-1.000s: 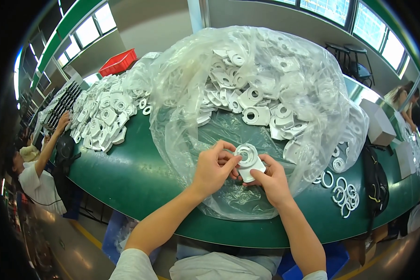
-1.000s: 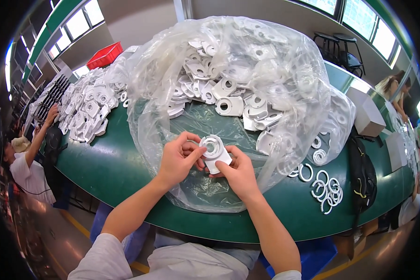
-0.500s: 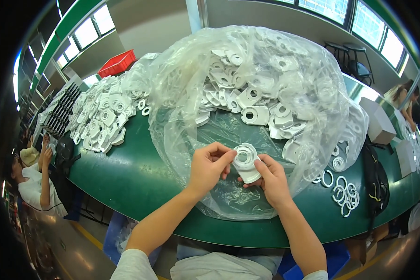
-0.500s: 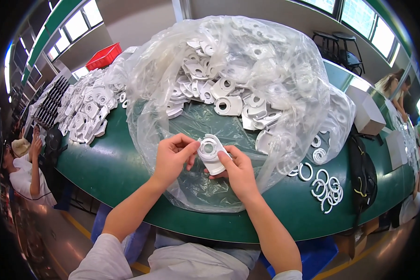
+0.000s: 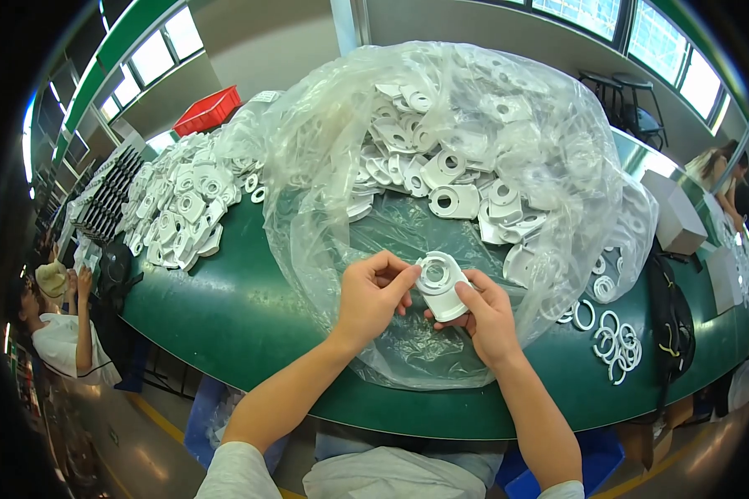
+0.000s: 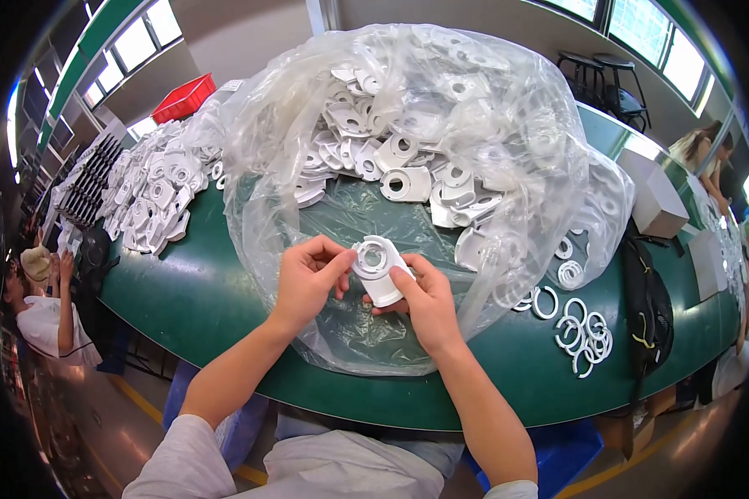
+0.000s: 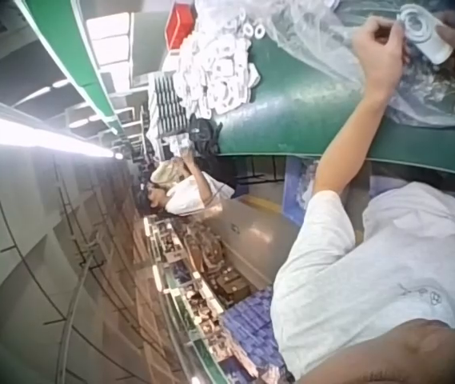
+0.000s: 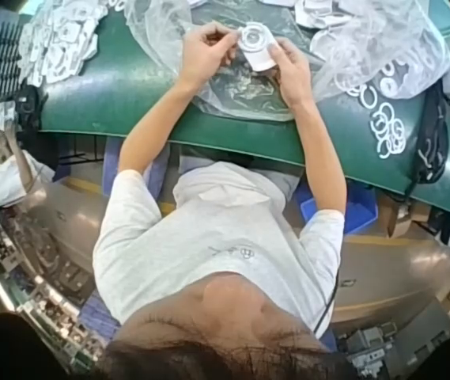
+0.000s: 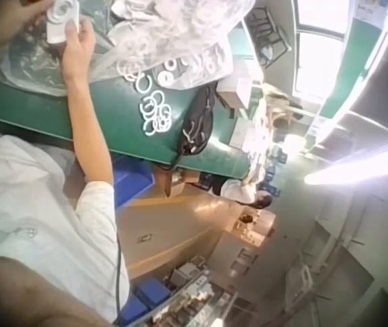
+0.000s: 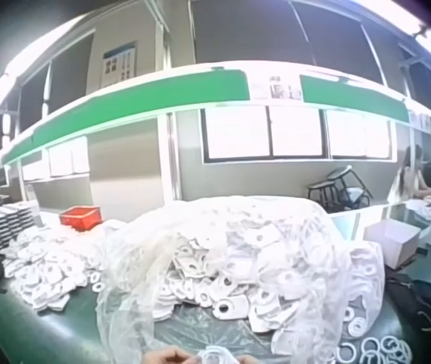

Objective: Assembling small white plastic components by hand at an industrial workbench.

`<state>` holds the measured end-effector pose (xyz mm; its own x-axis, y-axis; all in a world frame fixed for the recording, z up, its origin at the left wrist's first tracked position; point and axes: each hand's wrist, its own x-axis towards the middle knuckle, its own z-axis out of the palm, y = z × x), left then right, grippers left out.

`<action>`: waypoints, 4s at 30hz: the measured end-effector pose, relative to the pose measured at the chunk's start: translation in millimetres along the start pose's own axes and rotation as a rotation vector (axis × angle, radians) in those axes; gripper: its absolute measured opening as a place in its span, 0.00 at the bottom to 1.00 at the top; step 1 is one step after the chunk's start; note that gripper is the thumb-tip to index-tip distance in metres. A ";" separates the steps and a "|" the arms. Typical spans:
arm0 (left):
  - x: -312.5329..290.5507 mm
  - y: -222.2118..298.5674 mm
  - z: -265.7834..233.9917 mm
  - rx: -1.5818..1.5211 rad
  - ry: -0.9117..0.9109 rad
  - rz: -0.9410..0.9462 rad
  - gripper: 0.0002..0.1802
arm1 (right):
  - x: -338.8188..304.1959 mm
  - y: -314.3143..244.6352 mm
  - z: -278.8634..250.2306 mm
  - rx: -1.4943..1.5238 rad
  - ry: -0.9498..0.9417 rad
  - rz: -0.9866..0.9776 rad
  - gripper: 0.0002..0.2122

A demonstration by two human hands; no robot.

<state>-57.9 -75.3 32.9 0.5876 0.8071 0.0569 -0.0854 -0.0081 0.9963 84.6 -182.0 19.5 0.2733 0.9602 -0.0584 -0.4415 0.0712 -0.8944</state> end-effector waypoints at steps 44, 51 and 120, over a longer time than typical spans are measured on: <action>-2.6 -0.4 -1.0 -0.004 -0.161 0.031 0.09 | -5.7 0.1 6.8 -0.203 -0.056 -0.130 0.09; -2.8 -2.9 0.5 -0.003 -0.181 0.013 0.11 | -1.5 2.7 3.9 0.003 -0.074 -0.063 0.15; 5.1 -4.6 -8.0 0.096 -0.335 0.016 0.23 | 0.4 2.7 0.2 -0.421 -0.027 -0.106 0.13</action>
<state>-60.9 -66.4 28.1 0.8197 0.5679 0.0743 -0.0297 -0.0873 0.9957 83.4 -181.4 17.1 0.2736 0.9606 0.0496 -0.0233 0.0581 -0.9980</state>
